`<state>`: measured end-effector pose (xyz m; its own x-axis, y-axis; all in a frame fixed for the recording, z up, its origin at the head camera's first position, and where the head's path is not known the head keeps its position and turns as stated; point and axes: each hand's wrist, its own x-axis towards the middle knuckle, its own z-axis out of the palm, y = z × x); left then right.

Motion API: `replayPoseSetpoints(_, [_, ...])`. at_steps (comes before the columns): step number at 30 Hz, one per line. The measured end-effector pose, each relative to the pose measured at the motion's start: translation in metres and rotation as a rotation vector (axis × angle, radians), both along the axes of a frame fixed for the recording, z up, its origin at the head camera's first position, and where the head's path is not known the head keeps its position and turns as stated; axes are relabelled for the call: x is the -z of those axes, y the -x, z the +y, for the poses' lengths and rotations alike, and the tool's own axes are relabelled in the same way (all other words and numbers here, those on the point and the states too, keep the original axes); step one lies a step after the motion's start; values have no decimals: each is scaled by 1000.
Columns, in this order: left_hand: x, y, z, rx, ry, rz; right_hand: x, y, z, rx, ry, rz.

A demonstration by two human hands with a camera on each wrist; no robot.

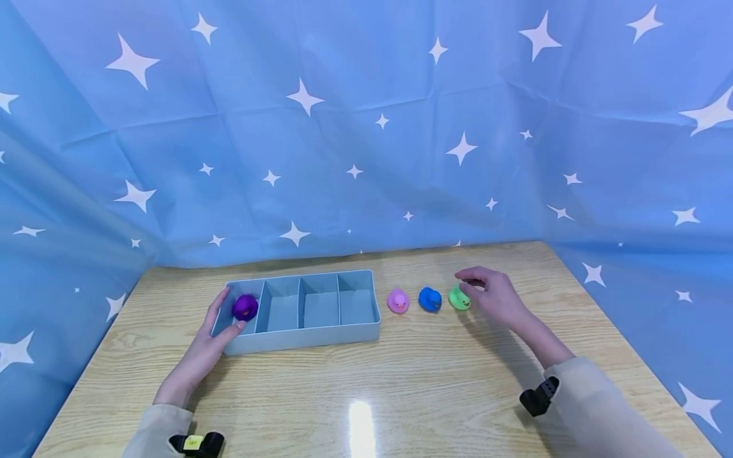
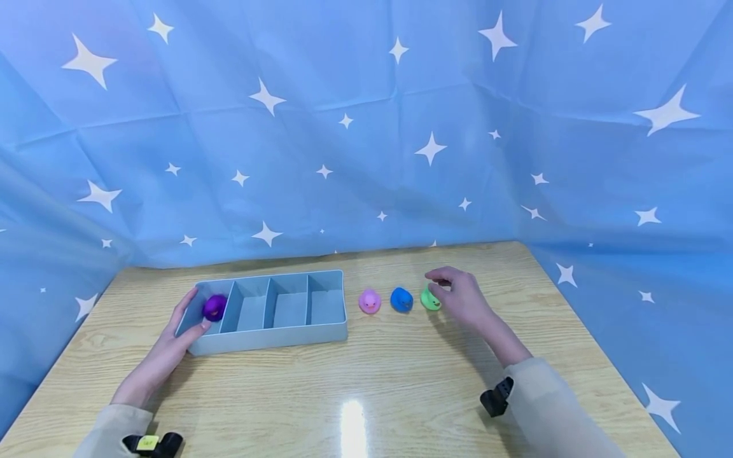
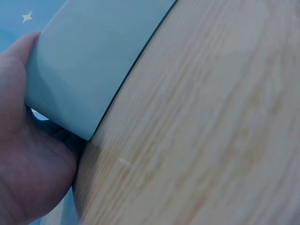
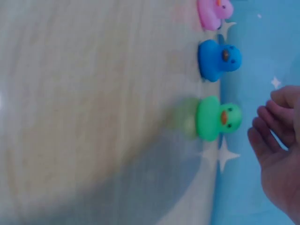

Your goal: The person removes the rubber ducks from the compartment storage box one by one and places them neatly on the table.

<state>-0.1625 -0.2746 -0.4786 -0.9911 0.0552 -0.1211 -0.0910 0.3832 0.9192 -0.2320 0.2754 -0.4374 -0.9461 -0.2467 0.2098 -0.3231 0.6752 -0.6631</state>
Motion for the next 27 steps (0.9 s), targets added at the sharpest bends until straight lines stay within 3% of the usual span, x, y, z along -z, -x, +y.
replayPoseSetpoints(7, [1,0,-1,-1,-5,4,-22,9,-24,-44,28,32])
replayPoseSetpoints(15, [-2,1,1,-6,1,-19,-42,7,-60,-120,80,45])
replayPoseSetpoints(27, [-2,2,2,-18,7,-27,-38,11,-98,-193,154,32])
